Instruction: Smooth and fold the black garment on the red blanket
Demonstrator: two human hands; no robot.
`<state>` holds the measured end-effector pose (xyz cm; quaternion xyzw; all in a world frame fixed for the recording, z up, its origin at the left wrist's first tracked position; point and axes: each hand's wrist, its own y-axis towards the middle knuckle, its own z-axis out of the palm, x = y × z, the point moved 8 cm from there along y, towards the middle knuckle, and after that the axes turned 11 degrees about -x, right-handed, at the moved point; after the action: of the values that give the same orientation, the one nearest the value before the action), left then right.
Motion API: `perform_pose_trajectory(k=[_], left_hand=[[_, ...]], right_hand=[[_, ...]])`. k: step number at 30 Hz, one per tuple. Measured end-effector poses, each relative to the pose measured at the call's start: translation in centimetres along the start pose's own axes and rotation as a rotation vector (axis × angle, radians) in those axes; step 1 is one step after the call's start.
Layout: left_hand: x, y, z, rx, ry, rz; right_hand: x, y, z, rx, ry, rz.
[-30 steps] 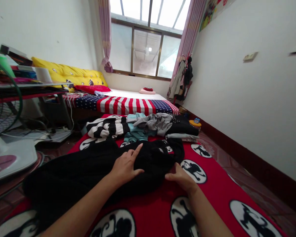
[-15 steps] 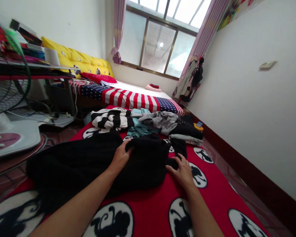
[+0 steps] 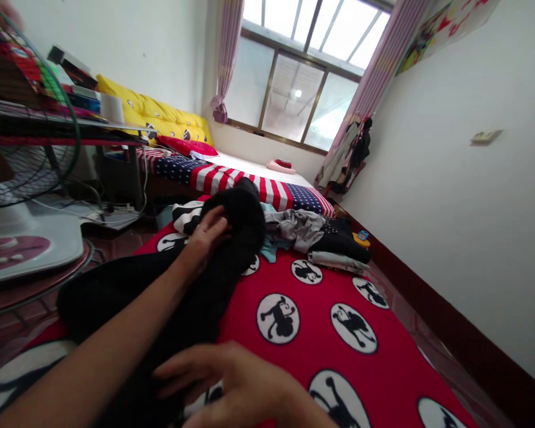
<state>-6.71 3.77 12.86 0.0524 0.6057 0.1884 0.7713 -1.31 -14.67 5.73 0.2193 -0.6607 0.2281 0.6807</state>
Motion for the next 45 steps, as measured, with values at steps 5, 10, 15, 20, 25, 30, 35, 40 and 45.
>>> perform_pose_trajectory(k=[5, 10, 15, 20, 25, 30, 35, 40, 45], left_hand=[[6.0, -9.7, 6.4, 0.805, 0.660, 0.387], [8.1, -12.5, 7.0, 0.940, 0.854, 0.544], [7.4, -11.5, 7.0, 0.886, 0.761, 0.523], [4.2, -10.2, 5.3, 0.577, 0.546, 0.518], [0.0, -9.0, 1.9, 0.092, 0.795, 0.693], [3.1, -10.9, 4.6, 0.556, 1.063, 0.552], [3.6, -14.6, 6.3, 0.845, 1.126, 0.542], [4.5, -15.3, 5.7, 0.990, 0.977, 0.329], [4.3, -9.0, 2.5, 0.494, 1.138, 0.311]], right_hand=[[0.8, -6.6, -18.0, -1.303, -0.116, -0.265], [-4.2, -10.2, -26.9, -1.588, -0.083, -0.152], [-5.2, -5.4, -25.3, -1.370, 0.132, -0.140], [-3.7, -4.6, -22.3, -1.253, 0.282, -0.121], [-0.5, -15.5, -21.0, -1.698, 0.201, -0.441], [2.2, -25.0, -17.7, -2.256, -0.100, -0.568], [8.1, -20.3, -17.1, -1.917, -0.576, -0.636], [4.4, -10.7, -21.2, -1.450, -0.940, -0.123], [-1.7, -8.7, -24.0, -1.306, -1.241, 0.315]])
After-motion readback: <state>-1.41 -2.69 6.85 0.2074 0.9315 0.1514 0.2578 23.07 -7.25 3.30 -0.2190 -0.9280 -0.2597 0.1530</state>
